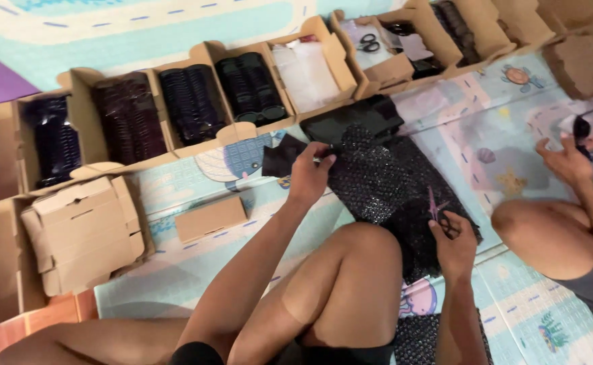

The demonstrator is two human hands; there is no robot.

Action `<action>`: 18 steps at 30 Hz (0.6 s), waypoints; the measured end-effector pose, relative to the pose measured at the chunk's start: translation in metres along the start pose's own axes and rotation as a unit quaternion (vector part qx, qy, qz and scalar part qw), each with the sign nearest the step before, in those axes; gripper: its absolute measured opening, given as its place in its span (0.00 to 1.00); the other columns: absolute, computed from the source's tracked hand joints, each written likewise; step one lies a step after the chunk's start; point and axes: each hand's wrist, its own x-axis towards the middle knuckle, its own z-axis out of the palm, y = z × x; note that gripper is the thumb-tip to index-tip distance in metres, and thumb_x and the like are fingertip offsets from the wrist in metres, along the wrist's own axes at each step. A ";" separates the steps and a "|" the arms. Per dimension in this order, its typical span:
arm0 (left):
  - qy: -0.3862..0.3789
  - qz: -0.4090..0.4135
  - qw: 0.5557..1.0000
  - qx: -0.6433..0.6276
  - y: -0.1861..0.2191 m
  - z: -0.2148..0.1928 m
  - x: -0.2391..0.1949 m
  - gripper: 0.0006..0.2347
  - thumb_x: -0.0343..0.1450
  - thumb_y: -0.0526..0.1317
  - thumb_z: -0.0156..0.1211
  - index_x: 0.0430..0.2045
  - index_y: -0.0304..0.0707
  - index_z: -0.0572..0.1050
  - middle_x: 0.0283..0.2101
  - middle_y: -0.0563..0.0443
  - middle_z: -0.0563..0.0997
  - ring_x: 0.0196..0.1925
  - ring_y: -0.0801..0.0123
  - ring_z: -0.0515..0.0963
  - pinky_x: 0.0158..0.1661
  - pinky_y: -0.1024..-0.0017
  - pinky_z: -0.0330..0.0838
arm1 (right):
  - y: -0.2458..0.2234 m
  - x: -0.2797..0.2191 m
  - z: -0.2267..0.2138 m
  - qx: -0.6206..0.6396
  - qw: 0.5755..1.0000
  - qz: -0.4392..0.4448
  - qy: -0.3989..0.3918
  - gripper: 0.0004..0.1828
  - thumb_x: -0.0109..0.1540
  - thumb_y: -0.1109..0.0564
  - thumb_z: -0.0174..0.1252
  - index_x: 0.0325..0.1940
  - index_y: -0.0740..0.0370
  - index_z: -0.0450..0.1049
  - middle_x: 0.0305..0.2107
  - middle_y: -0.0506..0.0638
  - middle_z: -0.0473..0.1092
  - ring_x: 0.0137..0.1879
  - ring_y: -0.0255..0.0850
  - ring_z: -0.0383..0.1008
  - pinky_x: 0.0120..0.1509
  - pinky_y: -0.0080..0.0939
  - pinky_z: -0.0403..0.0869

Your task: The person assembles a small cardboard box, places a pair of sunglasses inside, and closes it. They then wrap the box in black bubble wrap and place it into a black plastic shipping bag, folding the top to seal it.

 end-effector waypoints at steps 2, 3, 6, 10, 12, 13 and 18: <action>0.026 -0.014 0.999 -0.020 -0.030 -0.042 -0.008 0.11 0.75 0.39 0.61 0.49 0.37 0.75 0.47 0.37 0.81 0.50 0.46 0.83 0.47 0.54 0.80 | 0.020 0.007 0.002 -0.065 0.997 -0.028 0.006 0.25 0.63 0.53 0.70 0.60 0.64 0.74 0.46 0.60 0.72 0.51 0.47 0.74 0.57 0.48 0.74; 0.038 -0.022 0.998 -0.039 -0.044 -0.062 -0.011 0.11 0.74 0.39 0.62 0.48 0.37 0.76 0.44 0.37 0.82 0.49 0.48 0.83 0.45 0.56 0.79 | 0.029 0.012 0.003 -0.129 0.990 -0.051 0.027 0.26 0.63 0.50 0.70 0.60 0.63 0.75 0.48 0.61 0.71 0.54 0.52 0.74 0.59 0.52 0.73; 0.080 -0.080 0.992 -0.056 -0.062 -0.135 -0.049 0.07 0.71 0.40 0.63 0.39 0.42 0.78 0.36 0.51 0.84 0.37 0.70 0.80 0.40 0.69 0.73 | -0.029 -0.017 0.006 -0.189 0.975 -0.113 0.041 0.21 0.69 0.54 0.56 0.61 0.72 0.71 0.50 0.69 0.69 0.70 0.59 0.54 0.71 0.61 0.58; 0.093 -0.179 0.978 0.054 -0.055 -0.215 -0.100 0.10 0.72 0.47 0.61 0.43 0.47 0.77 0.41 0.54 0.87 0.43 0.71 0.84 0.41 0.69 0.74 | -0.079 -0.035 0.028 -0.248 0.956 -0.135 0.082 0.13 0.67 0.54 0.59 0.55 0.57 0.75 0.60 0.64 0.59 0.59 0.75 0.63 0.68 0.76 0.50; 0.101 -0.190 0.977 0.014 -0.065 -0.244 -0.115 0.09 0.73 0.41 0.61 0.43 0.39 0.77 0.36 0.48 0.86 0.36 0.68 0.80 0.35 0.70 0.71 | -0.103 -0.036 0.042 -0.213 0.927 -0.303 0.056 0.12 0.69 0.56 0.57 0.52 0.65 0.78 0.46 0.58 0.73 0.65 0.54 0.65 0.66 0.56 0.67; 0.107 -0.190 0.976 0.012 -0.069 -0.254 -0.120 0.09 0.73 0.41 0.61 0.43 0.39 0.77 0.36 0.48 0.86 0.36 0.68 0.80 0.35 0.70 0.71 | -0.138 -0.050 0.052 -0.212 0.926 -0.308 0.052 0.12 0.69 0.56 0.57 0.52 0.65 0.78 0.46 0.58 0.73 0.65 0.54 0.65 0.66 0.56 0.67; 0.107 -0.161 0.980 0.035 -0.127 -0.287 -0.130 0.12 0.72 0.53 0.65 0.45 0.55 0.83 0.37 0.53 0.86 0.42 0.69 0.84 0.45 0.67 0.78 | -0.239 -0.105 0.125 -0.143 0.923 -0.282 -0.219 0.11 0.67 0.49 0.59 0.52 0.52 0.77 0.49 0.53 0.74 0.56 0.48 0.77 0.59 0.52 0.74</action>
